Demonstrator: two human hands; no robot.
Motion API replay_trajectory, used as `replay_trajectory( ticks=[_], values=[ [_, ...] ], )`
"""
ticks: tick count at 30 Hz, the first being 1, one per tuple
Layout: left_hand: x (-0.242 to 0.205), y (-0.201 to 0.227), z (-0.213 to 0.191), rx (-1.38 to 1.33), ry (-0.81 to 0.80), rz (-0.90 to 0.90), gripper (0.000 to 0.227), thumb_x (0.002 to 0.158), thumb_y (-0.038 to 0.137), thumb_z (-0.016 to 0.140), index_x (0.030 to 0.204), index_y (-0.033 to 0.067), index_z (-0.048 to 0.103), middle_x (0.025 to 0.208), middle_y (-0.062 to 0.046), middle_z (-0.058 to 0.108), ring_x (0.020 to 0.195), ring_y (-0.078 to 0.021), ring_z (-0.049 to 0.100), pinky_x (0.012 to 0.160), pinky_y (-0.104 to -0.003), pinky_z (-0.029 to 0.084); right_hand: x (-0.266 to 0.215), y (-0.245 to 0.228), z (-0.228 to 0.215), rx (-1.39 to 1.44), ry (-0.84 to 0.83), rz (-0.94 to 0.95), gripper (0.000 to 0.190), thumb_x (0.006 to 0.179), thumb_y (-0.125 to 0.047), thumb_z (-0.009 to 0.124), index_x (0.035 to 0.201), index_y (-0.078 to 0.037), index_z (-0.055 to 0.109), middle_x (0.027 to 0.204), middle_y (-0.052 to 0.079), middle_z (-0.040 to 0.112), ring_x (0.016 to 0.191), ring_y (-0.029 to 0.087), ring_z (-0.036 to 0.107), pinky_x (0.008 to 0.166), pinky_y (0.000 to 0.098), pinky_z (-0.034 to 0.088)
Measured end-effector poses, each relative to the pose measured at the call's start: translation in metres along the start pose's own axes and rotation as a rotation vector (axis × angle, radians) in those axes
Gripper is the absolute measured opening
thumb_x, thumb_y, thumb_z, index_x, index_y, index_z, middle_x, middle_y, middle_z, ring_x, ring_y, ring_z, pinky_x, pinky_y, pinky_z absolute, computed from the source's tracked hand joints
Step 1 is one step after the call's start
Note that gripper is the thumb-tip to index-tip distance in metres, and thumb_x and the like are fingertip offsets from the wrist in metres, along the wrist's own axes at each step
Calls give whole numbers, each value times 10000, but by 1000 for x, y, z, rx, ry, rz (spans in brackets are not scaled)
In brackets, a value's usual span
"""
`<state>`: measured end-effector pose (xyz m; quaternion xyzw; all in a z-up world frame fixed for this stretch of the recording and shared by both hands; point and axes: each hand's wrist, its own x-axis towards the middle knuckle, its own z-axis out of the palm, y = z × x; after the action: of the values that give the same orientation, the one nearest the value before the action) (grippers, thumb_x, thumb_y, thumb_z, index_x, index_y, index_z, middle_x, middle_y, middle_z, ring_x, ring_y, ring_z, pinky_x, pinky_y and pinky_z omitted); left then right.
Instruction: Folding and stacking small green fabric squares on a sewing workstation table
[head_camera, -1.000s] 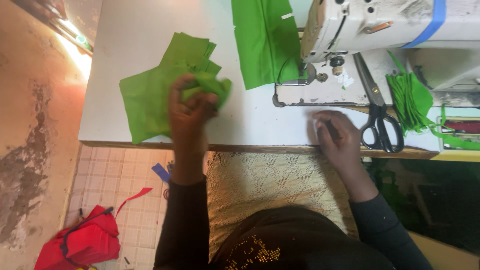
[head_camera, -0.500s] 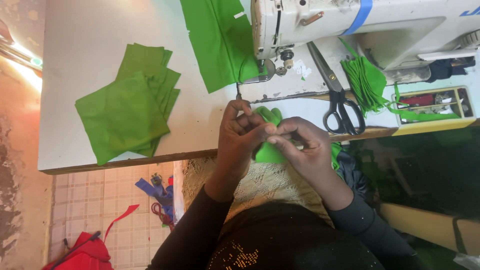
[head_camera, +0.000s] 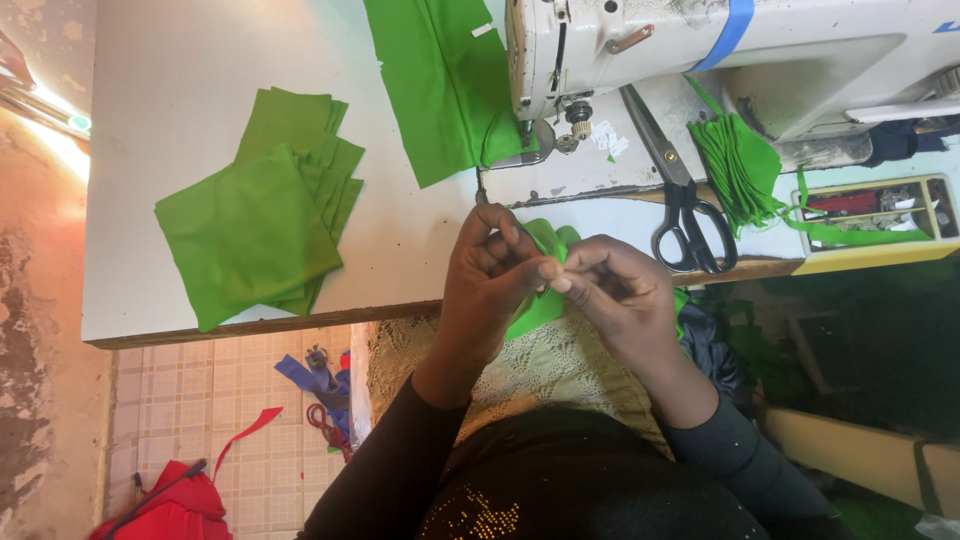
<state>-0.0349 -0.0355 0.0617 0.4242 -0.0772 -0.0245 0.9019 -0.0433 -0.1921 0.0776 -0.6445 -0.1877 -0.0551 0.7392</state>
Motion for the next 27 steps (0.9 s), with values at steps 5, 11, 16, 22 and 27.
replay_trajectory(
  ticks=[5, 11, 16, 22, 27],
  values=[
    [0, 2, -2, 15, -3, 13, 428, 868, 77, 830, 1067, 129, 455, 778, -125, 695, 708, -155, 676, 647, -266, 539, 3, -4, -1, -68, 1, -34, 53, 976, 44, 632, 981, 29, 682, 787, 174, 690, 662, 208, 659, 668, 360, 557],
    [0, 0, -1, -46, -1, 32, 406, 890, 42, 799, 1062, 119, 440, 773, -163, 690, 692, -182, 696, 638, -275, 561, 3, -24, 11, -240, -4, -115, 81, 892, 51, 711, 955, 20, 670, 732, 160, 665, 604, 239, 648, 582, 365, 550],
    [0, 4, 4, 16, -3, 69, 411, 863, 64, 824, 1031, 126, 455, 783, -150, 704, 712, -173, 695, 657, -255, 536, 2, -19, 10, -249, 9, -142, 55, 920, 77, 667, 954, 34, 676, 729, 157, 640, 619, 226, 614, 594, 361, 530],
    [5, 37, -15, -34, 90, 135, 242, 990, 139, 694, 1057, 163, 463, 897, -69, 671, 628, -111, 649, 494, -234, 533, 1, 15, -21, 397, 68, 138, 180, 1017, -213, 593, 972, -43, 558, 775, 117, 622, 732, 169, 639, 689, 331, 596],
    [15, 48, -81, 527, 225, 200, 100, 1084, 182, 539, 1124, 141, 457, 895, -46, 578, 651, -105, 620, 570, -264, 609, 3, 59, -53, 176, 128, 408, 145, 1048, -280, 499, 1060, -136, 490, 864, 22, 592, 751, 146, 661, 677, 266, 581]
  ],
)
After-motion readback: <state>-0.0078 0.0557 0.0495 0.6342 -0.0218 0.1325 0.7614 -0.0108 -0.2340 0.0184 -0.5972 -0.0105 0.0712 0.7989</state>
